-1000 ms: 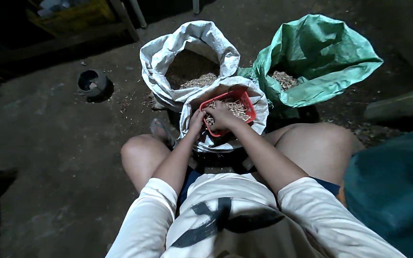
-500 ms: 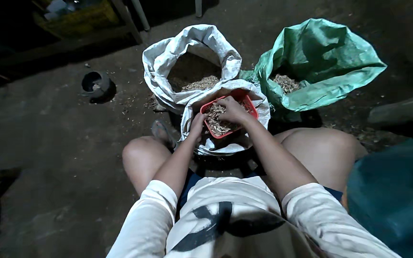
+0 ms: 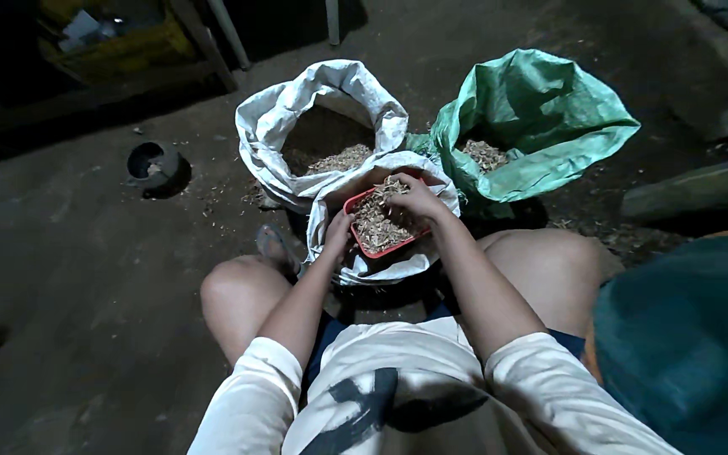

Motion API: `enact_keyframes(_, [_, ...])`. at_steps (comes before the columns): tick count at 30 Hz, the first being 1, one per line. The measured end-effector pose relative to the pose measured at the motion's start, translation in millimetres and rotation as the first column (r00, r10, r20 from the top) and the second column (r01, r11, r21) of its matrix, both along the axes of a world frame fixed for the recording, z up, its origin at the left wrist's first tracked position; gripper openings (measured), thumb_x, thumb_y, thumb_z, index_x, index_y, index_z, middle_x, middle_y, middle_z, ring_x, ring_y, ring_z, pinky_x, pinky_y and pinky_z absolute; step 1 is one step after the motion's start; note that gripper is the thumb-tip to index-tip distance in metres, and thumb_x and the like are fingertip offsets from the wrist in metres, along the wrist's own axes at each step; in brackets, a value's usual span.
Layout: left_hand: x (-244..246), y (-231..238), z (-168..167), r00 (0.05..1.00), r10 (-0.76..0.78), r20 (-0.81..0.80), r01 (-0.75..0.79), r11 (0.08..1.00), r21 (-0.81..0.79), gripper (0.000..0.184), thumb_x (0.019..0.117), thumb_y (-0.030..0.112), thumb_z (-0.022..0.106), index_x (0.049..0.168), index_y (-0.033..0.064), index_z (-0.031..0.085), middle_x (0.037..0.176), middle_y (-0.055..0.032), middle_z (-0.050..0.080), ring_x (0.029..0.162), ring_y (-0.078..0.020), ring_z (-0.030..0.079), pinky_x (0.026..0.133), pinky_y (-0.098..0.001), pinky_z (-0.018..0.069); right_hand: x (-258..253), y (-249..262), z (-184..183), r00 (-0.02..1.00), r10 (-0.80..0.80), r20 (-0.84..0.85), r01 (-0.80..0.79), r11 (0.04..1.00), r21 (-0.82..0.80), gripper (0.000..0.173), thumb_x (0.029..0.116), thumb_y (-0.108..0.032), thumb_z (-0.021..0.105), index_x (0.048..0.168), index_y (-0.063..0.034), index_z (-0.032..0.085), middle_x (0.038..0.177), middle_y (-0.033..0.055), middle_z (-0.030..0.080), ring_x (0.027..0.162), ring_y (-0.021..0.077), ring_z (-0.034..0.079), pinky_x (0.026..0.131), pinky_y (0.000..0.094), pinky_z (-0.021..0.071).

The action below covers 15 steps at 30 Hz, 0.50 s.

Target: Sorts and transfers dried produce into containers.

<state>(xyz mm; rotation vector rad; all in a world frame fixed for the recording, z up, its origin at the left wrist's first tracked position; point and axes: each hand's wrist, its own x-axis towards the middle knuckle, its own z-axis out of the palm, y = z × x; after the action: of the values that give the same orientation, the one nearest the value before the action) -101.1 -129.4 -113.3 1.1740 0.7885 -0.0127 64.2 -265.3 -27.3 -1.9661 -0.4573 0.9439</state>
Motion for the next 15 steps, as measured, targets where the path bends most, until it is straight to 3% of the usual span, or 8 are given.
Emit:
enact_keyframes(3, [3,-1,-3,1.0,0.001,0.021,-0.001,1.0,0.012,0.048,0.1076,0.034,0.046,0.153,0.0169,0.044,0.129,-0.0168,0.061,0.105,-0.0266,0.062,0.084,-0.0465,0.0537,-7,-9,2,0.959,-0.15,-0.241,0.183,0.976,0.119,0.055,0.0931,-0.003,0.063,0.146,-0.0103,0.048,0.119,0.0182,0.064,0.091,0.0233,0.066,0.078,0.043,0.0578])
enact_keyframes(5, [5,-2,-3,1.0,0.019,0.021,-0.019,1.0,-0.004,0.045,0.1088,0.032,0.044,0.151,0.0148,0.045,0.12,-0.0153,0.062,0.097,-0.0228,0.063,0.079,-0.0412,0.0539,-8,-18,7,0.898,-0.208,-0.388,0.298,0.936,0.189,0.059,0.0959,-0.004,0.058,0.151,-0.0146,0.041,0.122,0.0154,0.063,0.096,0.0212,0.066,0.081,0.0423,0.058])
enact_keyframes(7, [6,-3,0,0.999,0.033,0.002,-0.033,0.999,-0.03,0.043,0.1097,0.031,0.041,0.148,0.0131,0.046,0.114,-0.0145,0.062,0.093,-0.0217,0.063,0.077,-0.039,0.0546,-1,-28,8,0.852,-0.22,-0.474,0.393,0.868,0.304,0.056,0.0971,-0.004,0.056,0.15,-0.0161,0.04,0.116,0.0093,0.065,0.095,0.0166,0.067,0.081,0.0387,0.0596])
enact_keyframes(12, [6,-1,0,0.999,0.044,-0.032,-0.046,0.998,-0.053,0.043,0.1101,0.032,0.04,0.147,0.0105,0.047,0.122,-0.0166,0.062,0.102,-0.0242,0.064,0.082,-0.041,0.0554,49,-65,31,0.859,-0.299,-0.416,0.498,0.677,0.542,0.045,0.091,-0.01,0.057,0.135,-0.0165,0.047,0.103,0.0026,0.069,0.086,0.0139,0.069,0.075,0.034,0.0616])
enact_keyframes(15, [6,0,5,0.999,0.032,-0.037,-0.034,0.998,-0.045,0.046,0.1103,0.03,0.038,0.149,0.0078,0.044,0.126,-0.0177,0.06,0.107,-0.0248,0.062,0.086,-0.0421,0.054,101,-91,51,0.832,-0.483,-0.274,0.55,0.649,0.525,0.051,0.0961,-0.008,0.051,0.145,-0.0169,0.038,0.107,0.0038,0.063,0.087,0.0146,0.066,0.076,0.0362,0.0599])
